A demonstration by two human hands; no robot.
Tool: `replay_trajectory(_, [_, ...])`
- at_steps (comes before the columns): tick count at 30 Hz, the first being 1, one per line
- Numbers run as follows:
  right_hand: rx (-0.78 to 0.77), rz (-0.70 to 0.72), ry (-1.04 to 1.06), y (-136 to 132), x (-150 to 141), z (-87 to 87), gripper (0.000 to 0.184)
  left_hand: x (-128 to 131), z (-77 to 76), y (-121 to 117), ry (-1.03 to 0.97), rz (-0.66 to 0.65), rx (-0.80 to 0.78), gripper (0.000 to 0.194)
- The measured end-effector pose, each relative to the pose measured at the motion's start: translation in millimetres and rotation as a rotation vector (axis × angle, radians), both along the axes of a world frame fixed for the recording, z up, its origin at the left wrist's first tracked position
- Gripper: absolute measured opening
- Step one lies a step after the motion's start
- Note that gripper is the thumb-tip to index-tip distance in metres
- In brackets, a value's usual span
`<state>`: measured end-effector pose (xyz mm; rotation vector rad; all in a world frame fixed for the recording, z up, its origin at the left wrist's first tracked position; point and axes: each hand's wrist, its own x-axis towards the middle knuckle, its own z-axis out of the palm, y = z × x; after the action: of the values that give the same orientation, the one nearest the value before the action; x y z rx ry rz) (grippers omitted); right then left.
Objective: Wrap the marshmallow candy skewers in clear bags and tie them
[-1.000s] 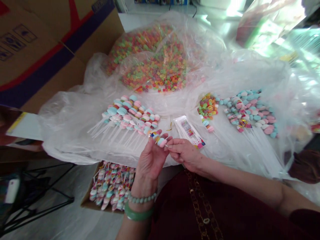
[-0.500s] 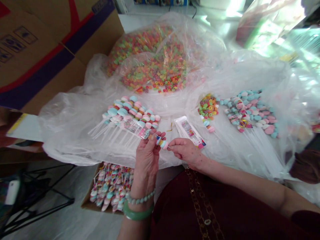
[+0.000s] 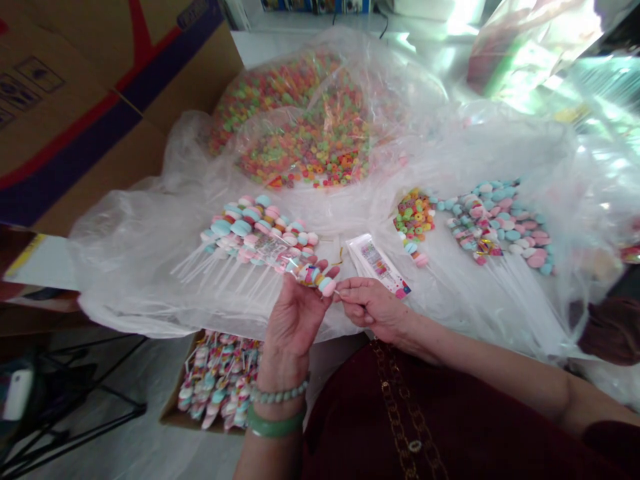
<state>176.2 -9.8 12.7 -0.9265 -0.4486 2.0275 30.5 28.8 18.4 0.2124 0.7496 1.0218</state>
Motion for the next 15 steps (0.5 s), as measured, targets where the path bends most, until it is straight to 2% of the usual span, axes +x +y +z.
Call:
replay_trajectory(5, [-0.117, 0.086, 0.091, 2, -1, -2.4, 0.016, 3, 1.7, 9, 0.05, 0.152, 0.064, 0.017])
replay_trajectory(10, [-0.036, -0.042, -0.05, 3, -15, 3.1, 0.015, 20, 0.1, -1, 0.106, 0.221, 0.073, 0.018])
replay_trajectory(13, [0.009, -0.096, -0.087, 2, -19, 4.8, 0.015, 21, -1.0, -4, 0.109, 0.195, 0.064, 0.022])
replay_trajectory(15, [0.01, -0.044, -0.049, 3, -16, 4.0, 0.014, 15, -1.5, -3, 0.084, 0.128, 0.038, 0.025])
